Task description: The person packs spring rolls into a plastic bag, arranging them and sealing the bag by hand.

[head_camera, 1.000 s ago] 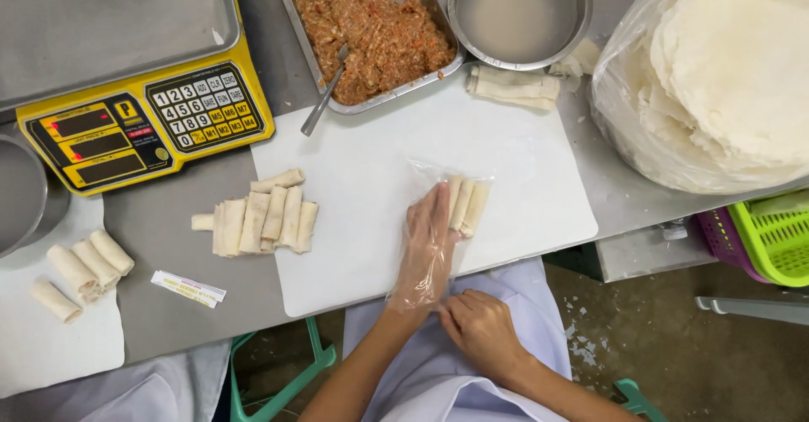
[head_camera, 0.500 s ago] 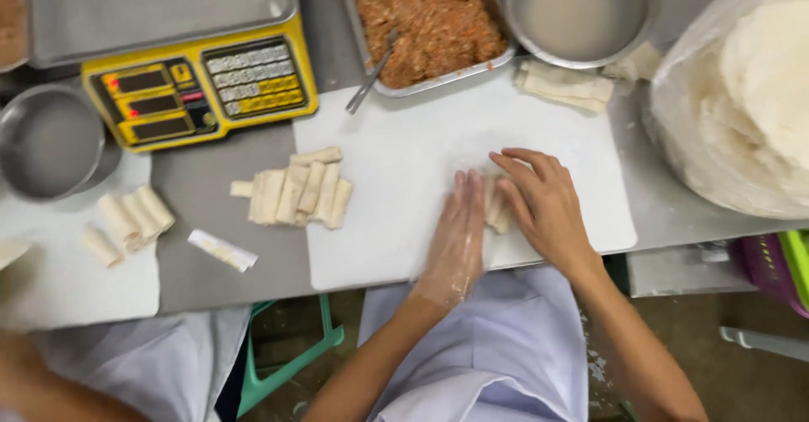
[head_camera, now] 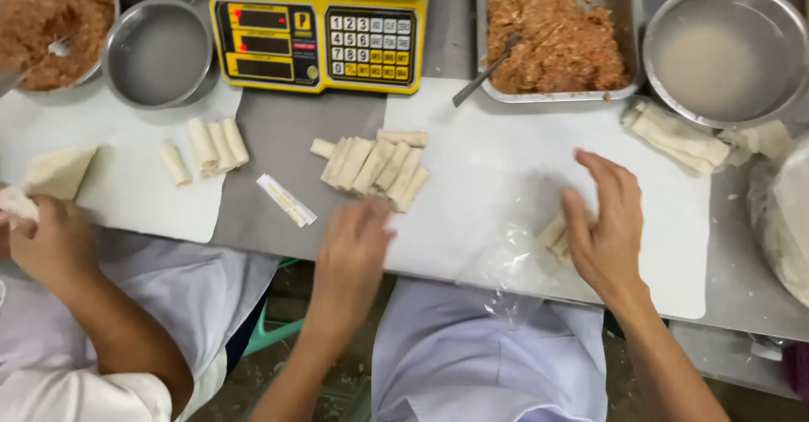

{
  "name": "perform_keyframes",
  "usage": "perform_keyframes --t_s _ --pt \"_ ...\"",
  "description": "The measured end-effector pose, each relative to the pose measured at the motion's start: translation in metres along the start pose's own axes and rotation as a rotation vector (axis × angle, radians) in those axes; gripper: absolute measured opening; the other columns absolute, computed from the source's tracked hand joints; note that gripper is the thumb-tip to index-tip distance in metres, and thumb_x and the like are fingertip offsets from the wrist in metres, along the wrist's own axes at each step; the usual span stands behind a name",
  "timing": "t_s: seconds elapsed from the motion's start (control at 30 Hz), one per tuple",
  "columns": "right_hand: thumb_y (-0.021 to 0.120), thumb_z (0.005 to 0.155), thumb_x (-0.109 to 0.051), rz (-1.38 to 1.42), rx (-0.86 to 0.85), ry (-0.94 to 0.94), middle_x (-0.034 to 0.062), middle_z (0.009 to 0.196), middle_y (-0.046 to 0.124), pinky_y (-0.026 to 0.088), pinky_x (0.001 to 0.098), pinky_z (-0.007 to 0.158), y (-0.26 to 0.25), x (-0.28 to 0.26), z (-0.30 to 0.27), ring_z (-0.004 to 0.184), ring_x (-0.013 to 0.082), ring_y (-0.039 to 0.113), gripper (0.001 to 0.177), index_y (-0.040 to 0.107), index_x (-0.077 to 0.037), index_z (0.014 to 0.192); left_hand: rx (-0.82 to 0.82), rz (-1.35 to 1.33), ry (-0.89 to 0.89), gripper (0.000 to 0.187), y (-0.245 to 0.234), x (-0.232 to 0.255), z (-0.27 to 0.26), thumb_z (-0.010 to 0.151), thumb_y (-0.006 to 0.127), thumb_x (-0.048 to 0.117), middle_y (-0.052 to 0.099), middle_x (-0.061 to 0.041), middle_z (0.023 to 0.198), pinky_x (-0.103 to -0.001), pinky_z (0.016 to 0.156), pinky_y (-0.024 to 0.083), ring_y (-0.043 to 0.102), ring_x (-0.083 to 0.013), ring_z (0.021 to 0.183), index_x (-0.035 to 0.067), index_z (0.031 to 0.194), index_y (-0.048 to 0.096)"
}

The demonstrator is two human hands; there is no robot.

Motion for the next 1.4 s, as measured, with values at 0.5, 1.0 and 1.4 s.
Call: perform_keyframes --t_s 0.5,1.0,1.4 --pt "0.065 0.094 -0.001 -0.127 -0.400 -0.604 0.0051 0.119 0.065 0.048 0.0372 0.098 0.156 -0.096 0.063 0.125 0.0236 0.061 0.030 0.064 -0.013 0.121 -0.336 -0.089 -0.179 0.045 0.003 -0.097 0.115 0.067 0.083 -0.006 0.064 -0.017 0.091 -0.043 0.070 0.060 0.071 -0.0341 0.083 -0.001 0.108 0.068" --pt "0.069 0.093 -0.007 0.150 -0.488 -0.424 0.0007 0.097 0.068 0.049 0.0383 0.102 0.154 -0.077 0.091 0.105 0.0200 0.069 0.017 0.064 -0.016 0.107 -0.132 -1.339 -0.413 0.053 -0.029 -0.102 0.090 0.085 0.076 0.006 0.065 -0.006 0.115 -0.028 0.093 0.058 0.066 -0.0138 0.105 0.003 0.135 0.061" --pt "0.048 0.100 -0.014 1.484 -0.258 0.883 0.0234 0.140 0.062 0.056 0.0427 0.100 0.050 -0.030 0.020 0.120 0.0329 0.066 0.050 0.045 0.005 0.146 0.193 -1.146 -0.308 0.057 0.002 0.026 0.075 0.093 0.069 -0.004 0.063 -0.017 0.124 -0.031 0.088 0.061 0.069 -0.0222 0.105 -0.002 0.147 0.052"
Point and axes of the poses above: each hand's wrist, its own z-axis towards the middle knuckle, its own y-axis out of the palm, x = y × z, the point moved 5 cm from there along z, towards the middle knuckle
